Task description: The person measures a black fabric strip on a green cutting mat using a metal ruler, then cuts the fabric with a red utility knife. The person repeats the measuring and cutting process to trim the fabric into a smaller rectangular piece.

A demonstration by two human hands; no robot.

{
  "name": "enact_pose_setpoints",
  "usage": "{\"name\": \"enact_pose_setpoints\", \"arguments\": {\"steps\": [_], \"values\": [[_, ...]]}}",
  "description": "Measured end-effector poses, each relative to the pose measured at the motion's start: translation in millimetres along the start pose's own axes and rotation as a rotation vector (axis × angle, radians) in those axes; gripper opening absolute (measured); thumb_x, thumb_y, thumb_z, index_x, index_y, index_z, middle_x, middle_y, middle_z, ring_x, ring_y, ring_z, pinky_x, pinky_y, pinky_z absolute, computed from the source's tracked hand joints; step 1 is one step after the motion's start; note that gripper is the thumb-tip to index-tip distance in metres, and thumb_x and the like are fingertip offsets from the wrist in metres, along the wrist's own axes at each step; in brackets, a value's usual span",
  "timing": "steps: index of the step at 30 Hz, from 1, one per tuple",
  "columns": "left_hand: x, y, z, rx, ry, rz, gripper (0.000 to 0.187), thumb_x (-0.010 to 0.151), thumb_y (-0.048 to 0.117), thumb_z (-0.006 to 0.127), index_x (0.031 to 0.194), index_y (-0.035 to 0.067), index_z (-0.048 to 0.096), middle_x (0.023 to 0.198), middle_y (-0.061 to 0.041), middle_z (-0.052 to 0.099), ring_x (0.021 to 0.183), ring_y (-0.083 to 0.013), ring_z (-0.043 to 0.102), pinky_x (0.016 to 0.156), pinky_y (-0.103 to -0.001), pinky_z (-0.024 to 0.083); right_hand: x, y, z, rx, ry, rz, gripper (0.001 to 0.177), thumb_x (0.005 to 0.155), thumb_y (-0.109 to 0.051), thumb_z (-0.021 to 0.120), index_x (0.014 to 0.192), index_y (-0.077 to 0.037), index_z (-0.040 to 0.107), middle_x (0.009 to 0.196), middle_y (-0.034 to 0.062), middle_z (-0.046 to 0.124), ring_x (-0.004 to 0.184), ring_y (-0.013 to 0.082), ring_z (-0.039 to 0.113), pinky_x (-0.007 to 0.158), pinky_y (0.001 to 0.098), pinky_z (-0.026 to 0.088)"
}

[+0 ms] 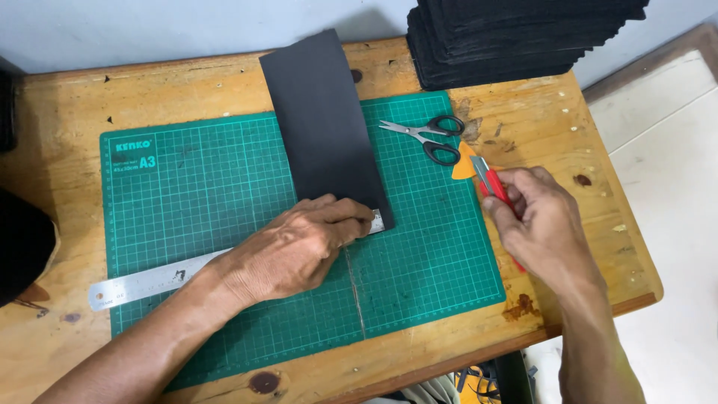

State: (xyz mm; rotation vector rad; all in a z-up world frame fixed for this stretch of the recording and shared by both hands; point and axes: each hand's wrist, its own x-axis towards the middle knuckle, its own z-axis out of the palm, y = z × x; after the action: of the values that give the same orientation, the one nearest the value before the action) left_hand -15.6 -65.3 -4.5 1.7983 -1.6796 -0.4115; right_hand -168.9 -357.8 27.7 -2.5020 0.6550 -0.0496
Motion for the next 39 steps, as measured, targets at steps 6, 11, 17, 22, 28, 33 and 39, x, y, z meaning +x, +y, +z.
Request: {"name": "enact_pose_setpoints", "arguments": {"steps": [6,11,17,22,28,33,39], "values": [[1.5,-0.6,-1.1,-0.007,0.029,0.038,0.03,0.095,-0.011,0.049,0.122,-0.005,0.063,0.136,-0.018,0.059,0.112,-0.0358,0.06,0.092,-0.045,0.05,-50.4,-35.7,22.2,0.448,-0.122,0.051,0.038,0.095,-0.009,0.063,0.133,-0.005,0.059,0.089,0.0052,0.068,0.073,0.0147,0.063,0.062,0.0279,0.056],[2.5,0.2,-1.8,-0.003,0.016,0.026,0.037,0.095,-0.01,0.048,0.126,0.003,0.062,0.136,-0.015,0.059,0.112,-0.033,0.06,0.088,-0.044,0.048,-68.9,-57.0,52.1,0.422,-0.092,-0.088,0.049,0.087,-0.011,0.071,0.136,-0.009,0.063,0.087,0.0024,0.071,0.06,0.0086,0.059,0.049,0.0213,0.055],[1.4,-0.9,0.5,0.067,0.012,0.033,0.045,0.095,-0.01,0.048,0.135,0.003,0.063,0.138,-0.016,0.057,0.102,-0.0325,0.06,0.084,-0.044,0.047,-68.7,-63.6,62.4,0.389,-0.067,-0.051,0.045,0.087,-0.009,0.07,0.132,-0.012,0.068,0.081,-0.0003,0.06,0.059,0.0087,0.049,0.048,0.0212,0.048],[1.3,-0.4,1.0,0.114,-0.001,0.05,0.046,0.094,-0.01,0.049,0.137,0.003,0.061,0.137,-0.016,0.055,0.099,-0.0321,0.057,0.082,-0.044,0.045,-70.4,-62.7,64.1,0.325,-0.053,-0.093,0.046,0.087,-0.01,0.07,0.132,-0.014,0.069,0.089,0.0005,0.059,0.062,0.01,0.05,0.052,0.0225,0.05],[1.1,-0.5,1.3,0.125,0.006,0.059,0.045,0.093,-0.01,0.053,0.136,0.001,0.062,0.138,-0.016,0.054,0.104,-0.0351,0.059,0.087,-0.047,0.044,-68.5,-63.0,66.5,0.329,-0.038,-0.147,0.045,0.087,-0.011,0.071,0.131,-0.012,0.068,0.09,0.0015,0.06,0.063,0.0099,0.053,0.051,0.0223,0.05],[1.5,-0.7,1.7,0.108,0.015,0.055,0.047,0.092,-0.012,0.054,0.136,-0.001,0.062,0.137,-0.017,0.055,0.101,-0.0349,0.059,0.084,-0.046,0.045,-68.0,-66.2,65.7,0.333,-0.048,-0.146,0.043,0.087,-0.009,0.071,0.13,-0.01,0.069,0.09,0.0018,0.059,0.059,0.0096,0.051,0.049,0.0216,0.05],[1.5,0.0,0.7,0.108,-0.007,0.042,0.047,0.092,-0.01,0.056,0.137,0.0,0.061,0.136,-0.016,0.055,0.101,-0.034,0.057,0.085,-0.046,0.045,-68.2,-72.8,64.4,0.349,-0.053,-0.138,0.042,0.087,-0.007,0.068,0.129,-0.009,0.069,0.088,0.002,0.058,0.056,0.0092,0.05,0.047,0.0219,0.047]]}}
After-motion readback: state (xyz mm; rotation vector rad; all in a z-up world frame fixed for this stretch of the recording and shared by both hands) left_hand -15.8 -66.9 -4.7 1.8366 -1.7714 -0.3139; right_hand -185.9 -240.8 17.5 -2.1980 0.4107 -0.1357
